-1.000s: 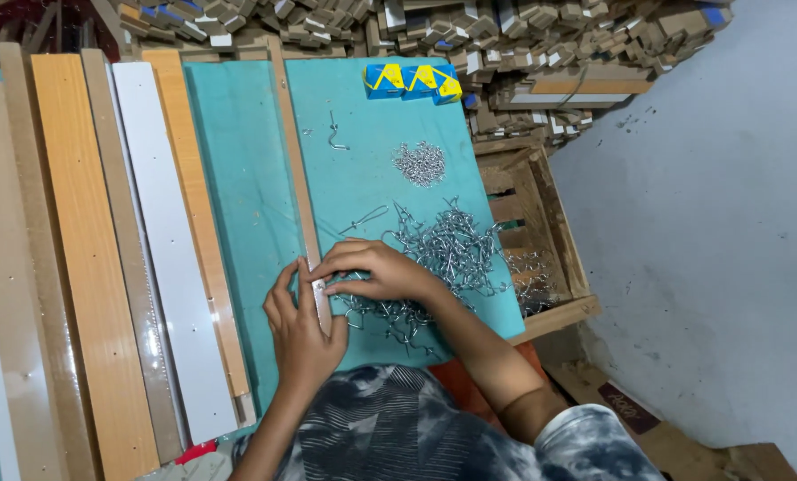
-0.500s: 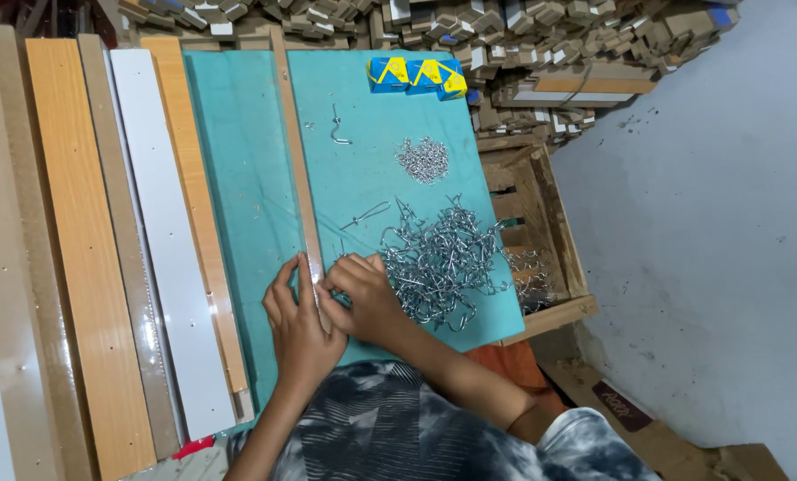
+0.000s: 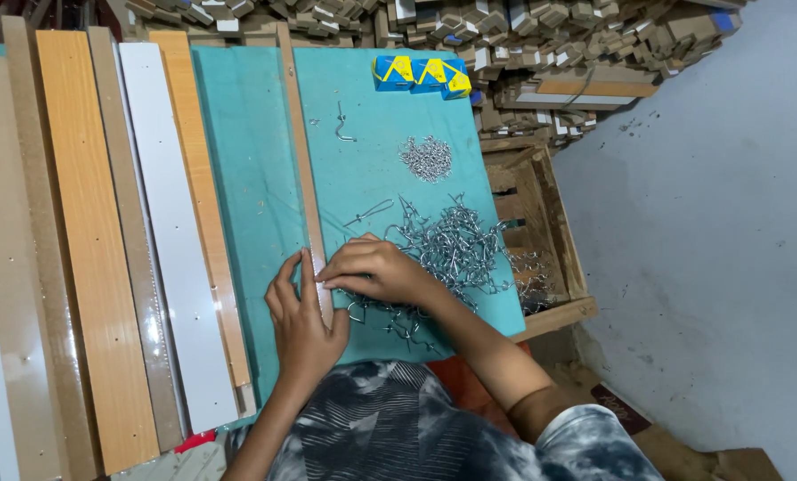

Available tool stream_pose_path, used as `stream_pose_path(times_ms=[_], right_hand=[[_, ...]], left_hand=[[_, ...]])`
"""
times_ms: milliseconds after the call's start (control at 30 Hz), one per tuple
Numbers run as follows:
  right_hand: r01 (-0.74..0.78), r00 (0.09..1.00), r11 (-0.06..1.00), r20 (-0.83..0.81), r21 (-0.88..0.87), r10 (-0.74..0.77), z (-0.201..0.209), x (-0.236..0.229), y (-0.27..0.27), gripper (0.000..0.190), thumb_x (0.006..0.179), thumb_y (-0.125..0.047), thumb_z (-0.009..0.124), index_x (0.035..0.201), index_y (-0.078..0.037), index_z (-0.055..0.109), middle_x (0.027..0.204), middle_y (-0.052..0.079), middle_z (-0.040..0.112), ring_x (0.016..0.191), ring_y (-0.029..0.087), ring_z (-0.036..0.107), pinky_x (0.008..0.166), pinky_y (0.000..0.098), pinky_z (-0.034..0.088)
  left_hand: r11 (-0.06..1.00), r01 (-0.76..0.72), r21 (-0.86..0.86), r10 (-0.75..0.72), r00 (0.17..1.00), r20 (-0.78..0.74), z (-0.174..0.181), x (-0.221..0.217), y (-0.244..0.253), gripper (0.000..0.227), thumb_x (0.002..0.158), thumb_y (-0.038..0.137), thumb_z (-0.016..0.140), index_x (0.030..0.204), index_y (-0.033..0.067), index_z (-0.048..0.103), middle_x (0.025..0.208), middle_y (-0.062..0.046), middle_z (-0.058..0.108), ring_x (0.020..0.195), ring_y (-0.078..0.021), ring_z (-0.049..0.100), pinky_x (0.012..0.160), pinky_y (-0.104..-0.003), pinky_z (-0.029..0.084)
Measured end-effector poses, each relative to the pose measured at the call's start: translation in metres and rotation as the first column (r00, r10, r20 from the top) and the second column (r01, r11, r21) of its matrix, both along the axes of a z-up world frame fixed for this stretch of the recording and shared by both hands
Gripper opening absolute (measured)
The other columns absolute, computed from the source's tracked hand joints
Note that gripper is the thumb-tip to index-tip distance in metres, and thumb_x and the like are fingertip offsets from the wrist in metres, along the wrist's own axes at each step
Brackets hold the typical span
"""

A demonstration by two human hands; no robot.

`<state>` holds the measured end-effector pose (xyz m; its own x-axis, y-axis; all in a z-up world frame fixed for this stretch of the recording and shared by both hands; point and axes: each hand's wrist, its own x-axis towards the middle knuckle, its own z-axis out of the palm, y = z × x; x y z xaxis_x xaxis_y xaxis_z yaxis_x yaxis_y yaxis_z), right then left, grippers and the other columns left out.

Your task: Assembling metal hooks onto wooden and plastic strips by sliding them into place.

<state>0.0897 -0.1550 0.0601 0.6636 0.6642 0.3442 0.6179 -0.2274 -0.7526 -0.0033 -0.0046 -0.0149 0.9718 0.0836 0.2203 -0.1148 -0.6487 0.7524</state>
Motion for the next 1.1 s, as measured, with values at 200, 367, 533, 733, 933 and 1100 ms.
stream_pose_path(times_ms=[200,367,533,733,933,1100], right_hand=[[0.215,0.944,0.975,0.245,0.05,-0.221,-0.027,-0.02,0.01,0.01,0.098,-0.018,0.073,0.089,-0.013,0.072,0.083,0.0,0.072,0.073,0.022,0.068,0.079,0.0336,0.049],[0.338,0.903,0.94,0.263,0.055,-0.34,-0.065,-0.031,0.012,0.014,0.095,-0.018,0.074,0.084,-0.014,0.067,0.07,-0.002,0.062,0.063,0.021,0.063,0.075,0.0352,0.046],[0.405,0.89,0.914,0.235,-0.02,-0.39,-0.049,-0.034,0.01,0.014,0.094,-0.02,0.074,0.086,-0.016,0.064,0.067,-0.006,0.057,0.061,0.017,0.058,0.075,0.0355,0.036],[0.074,0.997,0.997,-0.027,-0.031,-0.075,-0.007,0.0,-0.003,0.022,0.091,-0.021,0.08,0.111,-0.015,0.072,0.091,0.002,0.072,0.083,0.022,0.068,0.083,0.0365,0.041],[-0.066,0.989,0.998,0.132,0.0,0.066,-0.004,0.007,0.005,0.006,0.093,-0.013,0.077,0.089,-0.008,0.075,0.09,0.008,0.074,0.082,0.027,0.069,0.083,0.0387,0.052],[0.051,0.982,0.998,0.182,0.04,-0.058,-0.015,-0.012,0.012,0.015,0.102,-0.011,0.064,0.09,-0.003,0.06,0.083,0.009,0.059,0.077,0.026,0.058,0.086,0.0421,0.049]], left_hand=[[1.0,0.009,0.003,-0.009,0.999,-0.032,-0.002,0.001,-0.001,0.099,0.07,0.013,0.063,0.163,0.0036,0.029,0.152,-0.018,0.033,0.138,-0.0438,0.03,0.11,-0.05,0.038],[1.0,0.002,0.003,-0.002,1.0,-0.026,0.007,0.003,-0.001,0.091,0.078,0.013,0.061,0.163,0.0045,0.03,0.151,-0.019,0.035,0.137,-0.045,0.031,0.108,-0.052,0.039],[1.0,-0.013,0.019,0.012,1.0,0.005,0.005,0.001,-0.001,0.085,0.084,0.014,0.061,0.163,0.0054,0.031,0.152,-0.017,0.036,0.137,-0.0431,0.032,0.108,-0.051,0.039],[1.0,-0.006,0.006,0.006,1.0,0.011,0.003,0.0,0.0,0.095,0.072,0.011,0.064,0.161,0.0022,0.033,0.151,-0.02,0.035,0.137,-0.0462,0.031,0.108,-0.05,0.039],[1.0,0.017,-0.022,-0.017,1.0,-0.007,0.003,0.0,0.001,0.096,0.071,0.009,0.063,0.162,0.0015,0.03,0.152,-0.021,0.033,0.137,-0.0479,0.03,0.108,-0.052,0.039],[0.999,0.033,0.01,-0.033,0.999,0.005,0.001,-0.001,0.003,0.084,0.09,0.027,0.058,0.165,0.0106,0.024,0.158,-0.02,0.033,0.138,-0.0452,0.035,0.106,-0.057,0.039]])
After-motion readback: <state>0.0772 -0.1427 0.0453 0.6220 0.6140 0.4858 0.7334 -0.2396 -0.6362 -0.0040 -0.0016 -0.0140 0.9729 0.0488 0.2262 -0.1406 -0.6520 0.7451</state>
